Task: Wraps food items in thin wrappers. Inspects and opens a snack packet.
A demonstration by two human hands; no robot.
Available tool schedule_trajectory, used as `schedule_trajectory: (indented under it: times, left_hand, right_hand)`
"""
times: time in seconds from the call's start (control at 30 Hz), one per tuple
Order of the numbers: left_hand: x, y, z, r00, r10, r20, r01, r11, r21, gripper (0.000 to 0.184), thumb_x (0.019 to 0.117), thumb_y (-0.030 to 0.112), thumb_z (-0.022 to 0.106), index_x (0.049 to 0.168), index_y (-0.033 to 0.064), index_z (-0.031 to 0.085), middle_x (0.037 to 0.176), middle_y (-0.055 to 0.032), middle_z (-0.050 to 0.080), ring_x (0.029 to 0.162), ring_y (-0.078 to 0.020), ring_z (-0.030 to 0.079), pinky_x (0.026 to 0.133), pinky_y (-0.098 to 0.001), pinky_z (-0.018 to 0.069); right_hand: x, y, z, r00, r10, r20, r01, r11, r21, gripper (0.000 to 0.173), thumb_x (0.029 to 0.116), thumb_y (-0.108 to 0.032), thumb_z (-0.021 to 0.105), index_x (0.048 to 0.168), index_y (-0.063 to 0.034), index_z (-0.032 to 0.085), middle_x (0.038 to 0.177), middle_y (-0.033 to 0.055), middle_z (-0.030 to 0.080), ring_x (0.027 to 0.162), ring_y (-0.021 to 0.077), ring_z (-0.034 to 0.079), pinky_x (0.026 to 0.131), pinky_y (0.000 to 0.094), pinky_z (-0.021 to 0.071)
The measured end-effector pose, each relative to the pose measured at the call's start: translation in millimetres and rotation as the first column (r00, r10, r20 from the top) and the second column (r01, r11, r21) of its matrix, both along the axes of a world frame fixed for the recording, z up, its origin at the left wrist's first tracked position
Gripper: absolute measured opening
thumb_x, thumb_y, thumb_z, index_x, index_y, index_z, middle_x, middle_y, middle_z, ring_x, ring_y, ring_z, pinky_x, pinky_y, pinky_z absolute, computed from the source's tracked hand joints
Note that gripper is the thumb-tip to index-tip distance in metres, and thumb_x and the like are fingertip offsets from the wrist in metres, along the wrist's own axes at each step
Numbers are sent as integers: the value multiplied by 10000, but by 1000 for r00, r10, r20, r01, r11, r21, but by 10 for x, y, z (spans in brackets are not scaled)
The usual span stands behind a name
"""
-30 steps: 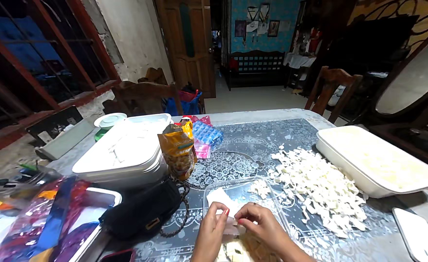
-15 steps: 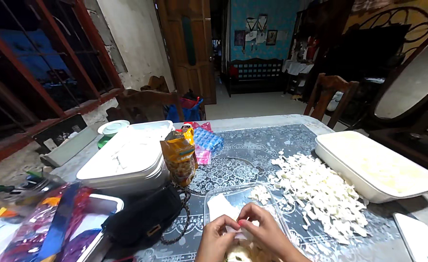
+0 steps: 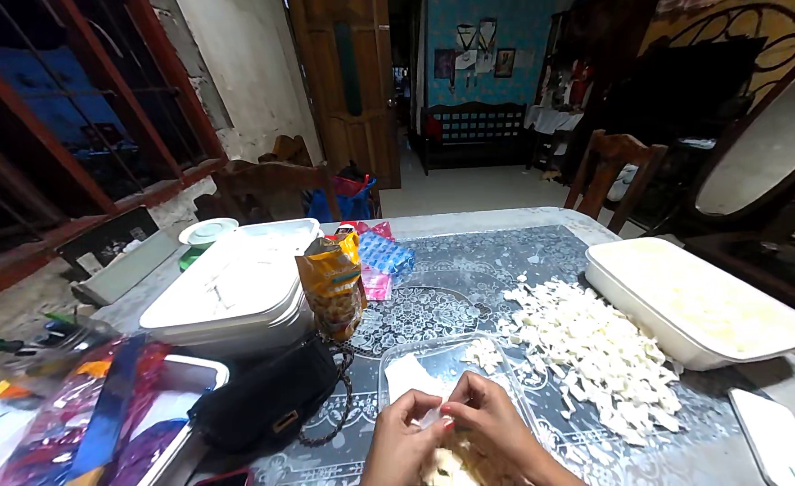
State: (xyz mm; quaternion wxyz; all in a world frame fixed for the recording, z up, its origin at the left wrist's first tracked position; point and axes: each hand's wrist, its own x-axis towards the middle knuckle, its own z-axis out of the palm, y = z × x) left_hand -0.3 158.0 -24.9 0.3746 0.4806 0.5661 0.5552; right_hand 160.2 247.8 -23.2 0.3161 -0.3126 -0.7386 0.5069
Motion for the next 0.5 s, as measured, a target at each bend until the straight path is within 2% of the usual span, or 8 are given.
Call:
schedule_trajectory:
  times: [0.07, 0.1, 0.13, 0.23, 0.33, 0.4, 0.43, 0.5]
  left_hand:
    - [-8, 3, -71, 981, 72, -178, -57, 994, 89, 136, 891, 82, 716, 986, -13, 736, 915, -73, 747, 786, -86, 706, 723, -253, 585]
    - [-28, 5, -75, 982, 66, -175, -50, 995, 91, 120, 908, 56, 678, 983, -13, 742, 911, -64, 750, 790, -78, 712, 742, -251, 595]
    - [-50, 9, -58, 992, 39, -121, -31, 997, 69, 114, 903, 19, 652, 972, -14, 736, 904, -51, 749, 795, -68, 712, 763, -248, 598]
    - [-83, 27, 26, 991, -1, 136, 5, 1000, -29, 128, 812, -103, 695, 888, -1, 685, 850, -24, 752, 762, -69, 714, 745, -243, 597]
    - [-74, 52, 22, 946, 59, 318, -48, 998, -43, 222, 768, -142, 707, 925, -1, 641, 816, -35, 725, 721, -108, 707, 706, -272, 609]
    - [-70, 83, -27, 917, 109, 385, -101, 994, -40, 232, 781, -145, 693, 931, 11, 611, 805, -32, 714, 696, -107, 697, 677, -269, 604]
    - [-68, 94, -54, 914, 114, 389, -106, 993, -42, 229, 788, -141, 689, 925, 20, 602, 799, -23, 709, 687, -97, 688, 665, -257, 595]
    - [-56, 84, -80, 933, 41, 358, -32, 999, -31, 207, 796, -118, 687, 913, 32, 606, 793, -1, 701, 692, -83, 683, 673, -250, 589]
  right_hand:
    - [19, 37, 17, 999, 39, 12, -39, 998, -56, 208, 954, -81, 656, 1126, 35, 661, 880, 52, 693, 719, 61, 650, 718, 250, 567]
    - [40, 70, 35, 997, 62, 41, -59, 996, -73, 254, 975, -70, 625, 1198, 48, 660, 927, 85, 706, 759, 90, 672, 760, 280, 582]
    - [56, 103, 49, 995, 73, 73, -67, 995, -76, 253, 988, -64, 605, 1206, 51, 666, 946, 98, 712, 783, 99, 682, 787, 287, 585]
    - [66, 120, 65, 980, 36, 197, -45, 998, 40, 180, 970, -117, 664, 1038, 43, 710, 890, 103, 713, 778, 119, 665, 772, 301, 556]
    - [39, 27, 50, 955, 149, 256, -194, 968, 161, 202, 960, -125, 672, 993, 69, 716, 922, 189, 709, 850, 269, 683, 816, 436, 549]
    - [16, -22, 24, 954, 257, 157, -283, 942, 179, 193, 966, -107, 658, 1010, 65, 734, 972, 178, 723, 901, 226, 686, 850, 376, 546]
    - [5, -26, -9, 962, 265, 66, -273, 947, 169, 189, 963, -102, 650, 1006, 62, 734, 973, 149, 722, 911, 172, 673, 857, 331, 531]
    - [-12, 8, -64, 980, 177, -94, -164, 978, 128, 172, 951, -107, 643, 975, 44, 721, 937, 65, 712, 887, 61, 648, 840, 251, 524]
